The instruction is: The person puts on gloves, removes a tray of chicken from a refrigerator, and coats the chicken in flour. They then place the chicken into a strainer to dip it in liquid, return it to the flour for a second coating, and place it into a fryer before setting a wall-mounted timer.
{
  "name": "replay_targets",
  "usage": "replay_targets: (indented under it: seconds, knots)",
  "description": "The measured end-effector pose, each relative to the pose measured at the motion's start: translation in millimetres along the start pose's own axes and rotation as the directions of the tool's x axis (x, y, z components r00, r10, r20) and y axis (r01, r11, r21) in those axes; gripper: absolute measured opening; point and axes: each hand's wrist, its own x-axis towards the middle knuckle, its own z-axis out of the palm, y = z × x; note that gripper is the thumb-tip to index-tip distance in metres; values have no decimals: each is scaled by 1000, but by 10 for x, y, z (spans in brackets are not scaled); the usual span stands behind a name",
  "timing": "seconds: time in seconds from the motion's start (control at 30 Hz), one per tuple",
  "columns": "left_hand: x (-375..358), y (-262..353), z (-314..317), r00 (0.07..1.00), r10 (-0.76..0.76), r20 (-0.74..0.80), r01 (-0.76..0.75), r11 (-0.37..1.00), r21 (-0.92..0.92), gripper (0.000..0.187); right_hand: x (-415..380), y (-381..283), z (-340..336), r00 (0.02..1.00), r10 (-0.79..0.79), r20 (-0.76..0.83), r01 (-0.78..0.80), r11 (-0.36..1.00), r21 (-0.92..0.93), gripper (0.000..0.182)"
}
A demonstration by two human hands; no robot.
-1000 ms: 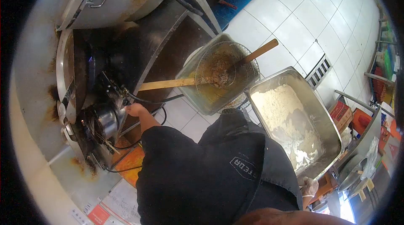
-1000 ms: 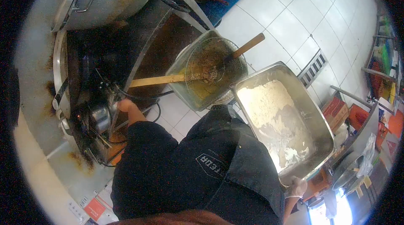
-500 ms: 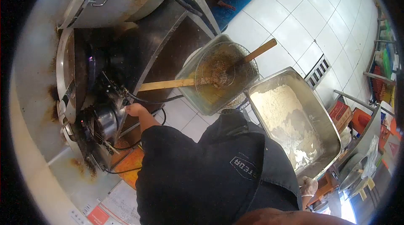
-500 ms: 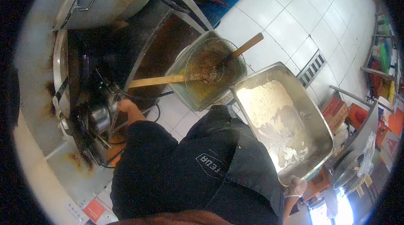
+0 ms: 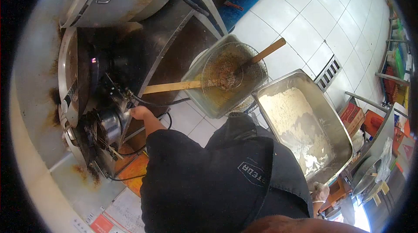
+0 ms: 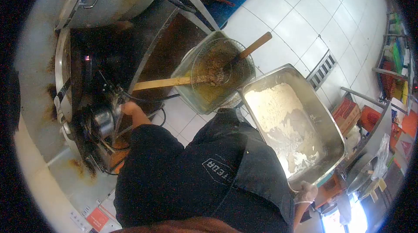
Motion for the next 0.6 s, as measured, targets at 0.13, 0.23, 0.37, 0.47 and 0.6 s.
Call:
replay_targets:
  seconds: [0.13, 0.23, 0.37, 0.47, 0.6]
  knots:
    - [-16, 19, -27, 994, 109, -7, -108, 993, 47, 42, -37, -38, -70, 977, -199, 79, 213, 936, -281, 23]
    - [-72, 3, -43, 983, 184, -3, -183, 981, 59, 56, -62, 27, -84, 939, -312, 141, 343, 851, -397, 19]
    - [-179, 232, -126, 998, -66, 23, 68, 994, -89, 68, -77, 120, -15, 930, -360, 70, 353, 828, -436, 25]
    - [-152, 209, -114, 997, -72, 41, 76, 990, -118, 68, -121, 12, -25, 925, -368, 95, 369, 813, -451, 26]
    - [-22, 33, -11, 997, 74, 24, -76, 994, 78, 50, -175, 181, -15, 959, -267, 96, 281, 841, -463, 19]
